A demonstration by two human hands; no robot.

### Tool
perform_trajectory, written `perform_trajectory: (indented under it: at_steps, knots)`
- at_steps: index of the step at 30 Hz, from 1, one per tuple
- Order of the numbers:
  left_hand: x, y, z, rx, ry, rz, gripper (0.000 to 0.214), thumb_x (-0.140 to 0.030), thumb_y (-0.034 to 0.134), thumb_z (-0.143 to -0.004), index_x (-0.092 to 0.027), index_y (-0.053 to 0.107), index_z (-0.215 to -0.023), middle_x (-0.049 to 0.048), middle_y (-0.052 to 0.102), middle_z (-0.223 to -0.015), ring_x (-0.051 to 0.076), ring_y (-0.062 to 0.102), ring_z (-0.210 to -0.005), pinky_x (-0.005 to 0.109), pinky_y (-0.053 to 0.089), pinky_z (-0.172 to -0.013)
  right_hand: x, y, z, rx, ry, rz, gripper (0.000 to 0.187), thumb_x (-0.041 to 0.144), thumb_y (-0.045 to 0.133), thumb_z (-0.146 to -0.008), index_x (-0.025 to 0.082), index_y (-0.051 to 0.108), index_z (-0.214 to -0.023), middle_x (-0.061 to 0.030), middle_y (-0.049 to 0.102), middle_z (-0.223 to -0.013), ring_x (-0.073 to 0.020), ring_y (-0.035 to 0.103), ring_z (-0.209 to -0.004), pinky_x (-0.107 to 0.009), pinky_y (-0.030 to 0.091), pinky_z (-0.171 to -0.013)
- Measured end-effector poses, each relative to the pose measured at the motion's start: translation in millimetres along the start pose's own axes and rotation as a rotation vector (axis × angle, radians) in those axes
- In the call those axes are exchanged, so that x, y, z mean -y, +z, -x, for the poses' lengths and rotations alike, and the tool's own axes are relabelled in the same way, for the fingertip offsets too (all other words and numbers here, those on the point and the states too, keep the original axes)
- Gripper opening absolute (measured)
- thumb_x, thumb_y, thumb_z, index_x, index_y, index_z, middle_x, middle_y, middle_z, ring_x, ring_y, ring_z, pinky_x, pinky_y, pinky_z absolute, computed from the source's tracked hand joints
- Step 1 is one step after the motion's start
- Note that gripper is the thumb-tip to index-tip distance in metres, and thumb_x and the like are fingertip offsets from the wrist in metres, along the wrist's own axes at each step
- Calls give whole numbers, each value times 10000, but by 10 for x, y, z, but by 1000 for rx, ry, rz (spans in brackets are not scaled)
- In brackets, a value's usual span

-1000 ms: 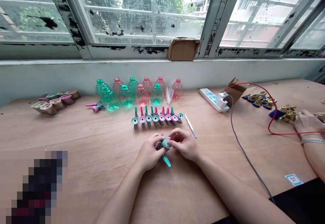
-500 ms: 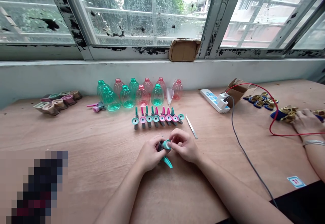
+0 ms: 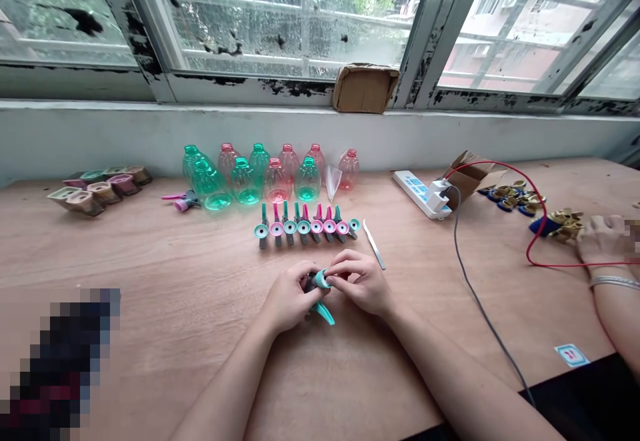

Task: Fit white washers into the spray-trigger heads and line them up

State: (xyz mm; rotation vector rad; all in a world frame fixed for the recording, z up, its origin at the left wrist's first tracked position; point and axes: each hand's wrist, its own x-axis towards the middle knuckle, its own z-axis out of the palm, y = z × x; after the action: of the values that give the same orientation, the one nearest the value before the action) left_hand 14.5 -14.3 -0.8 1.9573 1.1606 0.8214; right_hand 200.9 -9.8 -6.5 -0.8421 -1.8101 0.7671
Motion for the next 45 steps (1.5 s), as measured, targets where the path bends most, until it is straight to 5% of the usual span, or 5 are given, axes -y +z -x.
perform_trajectory:
  at_steps: [45]
  knots:
    - [-82,-7,36,-58,42,-83,191,-227,573,-818,-209,703,-955,23,656,-829,161,577,-760,243,405,-677,-15,34,-6,6,-46,97,74,212,689,-786,182,741,-830,-48,651,-809,-85,521,-557,-212,429,-490]
